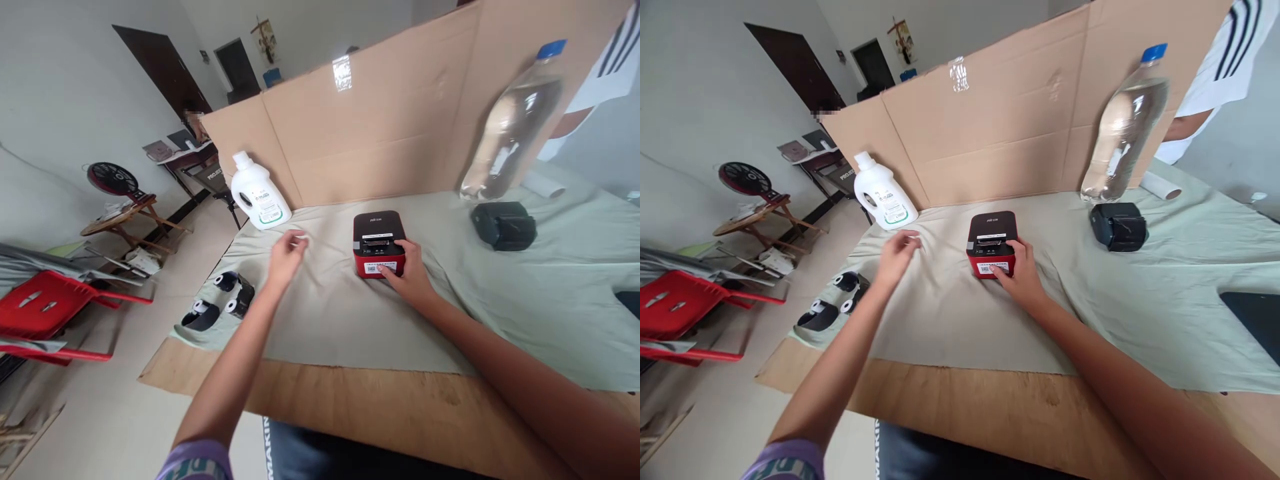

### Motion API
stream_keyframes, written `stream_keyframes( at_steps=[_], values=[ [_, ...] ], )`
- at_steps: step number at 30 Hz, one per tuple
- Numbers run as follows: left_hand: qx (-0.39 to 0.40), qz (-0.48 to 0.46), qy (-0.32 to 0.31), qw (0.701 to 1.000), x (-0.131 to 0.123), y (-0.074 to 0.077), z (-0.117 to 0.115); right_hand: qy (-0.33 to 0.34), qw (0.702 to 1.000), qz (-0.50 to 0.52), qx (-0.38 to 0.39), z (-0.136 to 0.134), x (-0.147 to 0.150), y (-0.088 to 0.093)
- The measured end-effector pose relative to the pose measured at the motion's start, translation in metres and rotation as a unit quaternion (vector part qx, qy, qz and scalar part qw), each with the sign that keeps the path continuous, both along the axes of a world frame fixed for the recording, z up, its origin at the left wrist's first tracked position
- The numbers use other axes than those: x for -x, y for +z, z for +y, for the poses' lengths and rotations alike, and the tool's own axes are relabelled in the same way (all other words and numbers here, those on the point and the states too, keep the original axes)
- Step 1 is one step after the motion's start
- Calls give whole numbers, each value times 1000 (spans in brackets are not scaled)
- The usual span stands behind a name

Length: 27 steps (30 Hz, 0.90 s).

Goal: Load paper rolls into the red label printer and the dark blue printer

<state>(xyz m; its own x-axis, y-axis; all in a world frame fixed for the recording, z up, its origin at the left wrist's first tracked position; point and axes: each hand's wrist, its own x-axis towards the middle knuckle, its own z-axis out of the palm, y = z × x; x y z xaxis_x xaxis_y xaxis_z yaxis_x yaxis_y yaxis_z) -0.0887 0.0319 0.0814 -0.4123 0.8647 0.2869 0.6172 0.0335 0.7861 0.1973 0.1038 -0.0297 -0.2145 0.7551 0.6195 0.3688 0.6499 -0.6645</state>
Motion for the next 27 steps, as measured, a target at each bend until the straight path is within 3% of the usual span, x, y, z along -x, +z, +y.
stream_keyframes(
  at_steps=[3,5,10,15,19,27],
  values=[
    [71,-223,-95,968,-56,-22,46,-2,1000,1,-13,0,0,0],
    [71,-328,-131,933,-79,-37,66,-4,1000,2,-22,0,0,-1],
    [3,-510,-169,844,-100,-63,77,-1,1000,-5,-18,1,0,-3],
    [-57,-542,-158,824,-105,-72,77,4,1000,5,-12,2,-1,-5],
    [-51,-547,-157,821,-105,-77,78,5,1000,11,-10,4,-1,-6],
    [-64,-572,-215,789,-100,-96,58,-11,1000,15,-13,-3,-4,2]
  ],
)
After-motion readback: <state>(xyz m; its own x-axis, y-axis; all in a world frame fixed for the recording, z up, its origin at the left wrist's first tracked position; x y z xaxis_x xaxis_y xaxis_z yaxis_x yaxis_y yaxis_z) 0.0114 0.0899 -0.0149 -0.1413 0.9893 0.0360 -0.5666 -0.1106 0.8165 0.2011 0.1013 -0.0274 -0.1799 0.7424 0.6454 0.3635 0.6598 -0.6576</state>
